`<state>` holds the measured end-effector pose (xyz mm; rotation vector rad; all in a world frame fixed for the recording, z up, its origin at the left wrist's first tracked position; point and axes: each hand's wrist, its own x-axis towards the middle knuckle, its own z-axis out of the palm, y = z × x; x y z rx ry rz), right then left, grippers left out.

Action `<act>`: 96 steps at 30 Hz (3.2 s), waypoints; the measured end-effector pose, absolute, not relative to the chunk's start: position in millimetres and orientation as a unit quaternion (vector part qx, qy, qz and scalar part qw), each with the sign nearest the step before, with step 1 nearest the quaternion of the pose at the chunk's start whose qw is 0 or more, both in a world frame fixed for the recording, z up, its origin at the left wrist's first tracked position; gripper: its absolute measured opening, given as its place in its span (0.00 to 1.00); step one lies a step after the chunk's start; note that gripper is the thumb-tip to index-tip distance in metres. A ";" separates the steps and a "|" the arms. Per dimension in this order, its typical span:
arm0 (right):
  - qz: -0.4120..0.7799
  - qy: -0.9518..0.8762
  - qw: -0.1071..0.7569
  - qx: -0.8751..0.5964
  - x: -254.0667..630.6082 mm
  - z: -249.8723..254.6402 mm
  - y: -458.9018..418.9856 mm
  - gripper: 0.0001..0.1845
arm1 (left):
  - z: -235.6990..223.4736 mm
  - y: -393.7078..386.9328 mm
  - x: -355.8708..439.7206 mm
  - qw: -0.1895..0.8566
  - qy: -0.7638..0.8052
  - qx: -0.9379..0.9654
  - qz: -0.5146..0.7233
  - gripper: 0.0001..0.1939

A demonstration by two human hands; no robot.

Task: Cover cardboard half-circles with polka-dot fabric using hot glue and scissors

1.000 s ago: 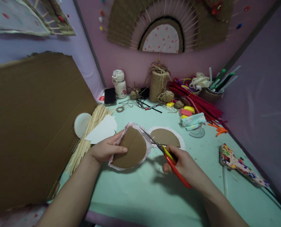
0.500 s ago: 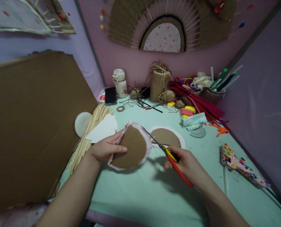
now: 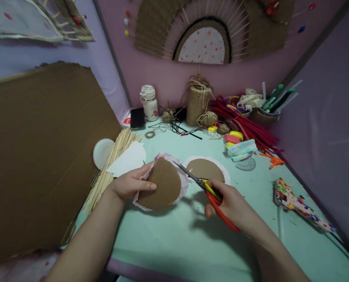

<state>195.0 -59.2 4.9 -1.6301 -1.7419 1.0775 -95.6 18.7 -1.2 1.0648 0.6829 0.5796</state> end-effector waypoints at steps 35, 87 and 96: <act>0.466 -0.601 0.296 -0.577 196.0 -3.7 -59.0 0.09 | -4.9 19.6 -93.0 0.807 0.275 0.480 0.204 0.39; 0.532 -0.403 0.555 -0.497 174.9 -29.0 -41.6 0.15 | -21.3 -8.2 -14.5 0.847 0.292 0.332 0.295 0.30; 0.566 -0.418 0.547 -0.454 169.0 -36.1 -40.9 0.19 | -7.1 -0.3 -15.1 0.791 0.330 0.277 0.434 0.30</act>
